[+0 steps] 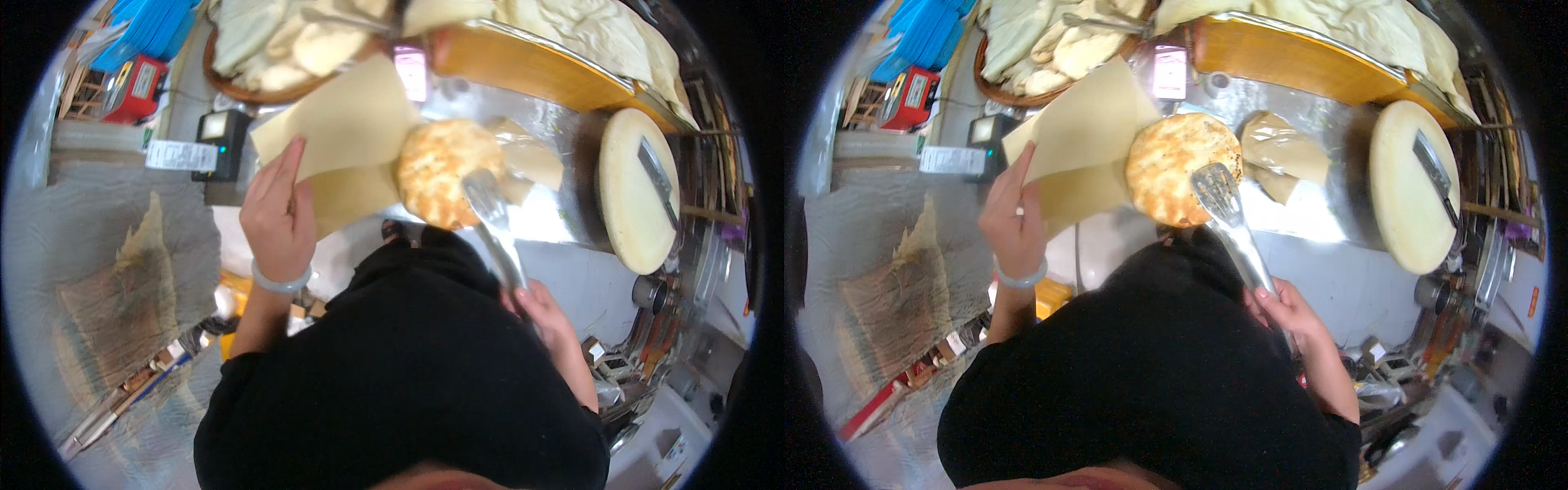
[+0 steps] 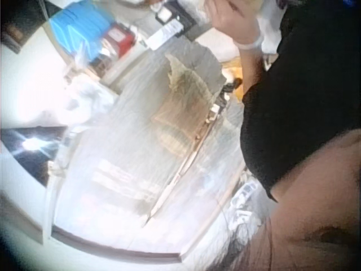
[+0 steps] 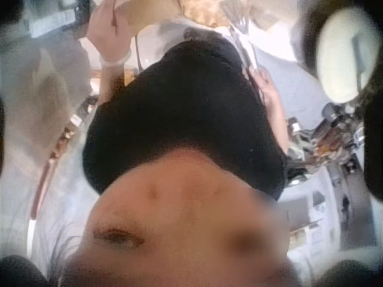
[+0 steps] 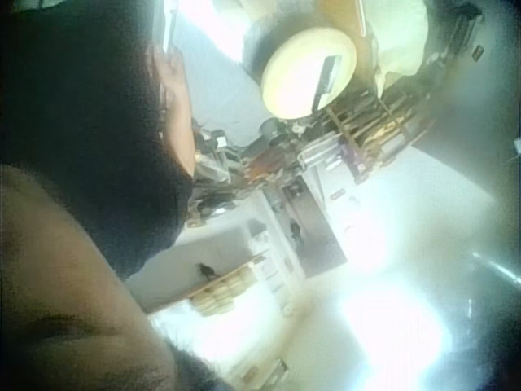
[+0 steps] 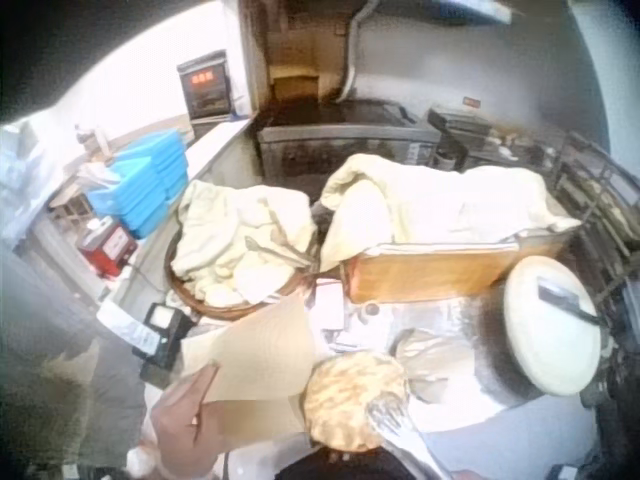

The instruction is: The person scoops a yellow substance from a container into a plastic bag, then retrieves a flatbread from an oven and places it on a counter. They add chopped green vegetables and other fillings into the flatbread, fold it, and place it into a plastic bag.

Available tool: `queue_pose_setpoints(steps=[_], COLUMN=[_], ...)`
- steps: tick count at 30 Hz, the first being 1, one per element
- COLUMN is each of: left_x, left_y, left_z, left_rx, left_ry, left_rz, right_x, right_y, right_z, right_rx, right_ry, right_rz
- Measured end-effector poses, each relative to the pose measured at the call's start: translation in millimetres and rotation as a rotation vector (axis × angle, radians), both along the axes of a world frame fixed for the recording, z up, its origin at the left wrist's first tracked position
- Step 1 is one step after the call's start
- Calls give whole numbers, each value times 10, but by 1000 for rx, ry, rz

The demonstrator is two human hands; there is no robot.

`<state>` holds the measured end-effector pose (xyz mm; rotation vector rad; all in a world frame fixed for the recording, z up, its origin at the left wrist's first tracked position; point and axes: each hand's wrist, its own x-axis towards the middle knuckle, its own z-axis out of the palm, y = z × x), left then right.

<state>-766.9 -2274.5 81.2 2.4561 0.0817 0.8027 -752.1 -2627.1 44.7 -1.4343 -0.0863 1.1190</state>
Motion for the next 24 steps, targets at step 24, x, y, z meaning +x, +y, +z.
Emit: queue_pose_setpoints(steps=[24], left_x=[1684], left_y=[-1449], left_z=[-1608], left_rx=[-198], left_ry=[648], left_rz=[-667], right_x=[1064], right_y=[-475], right_z=[-905], right_rx=[-455], right_ry=[358], right_rz=[-283])
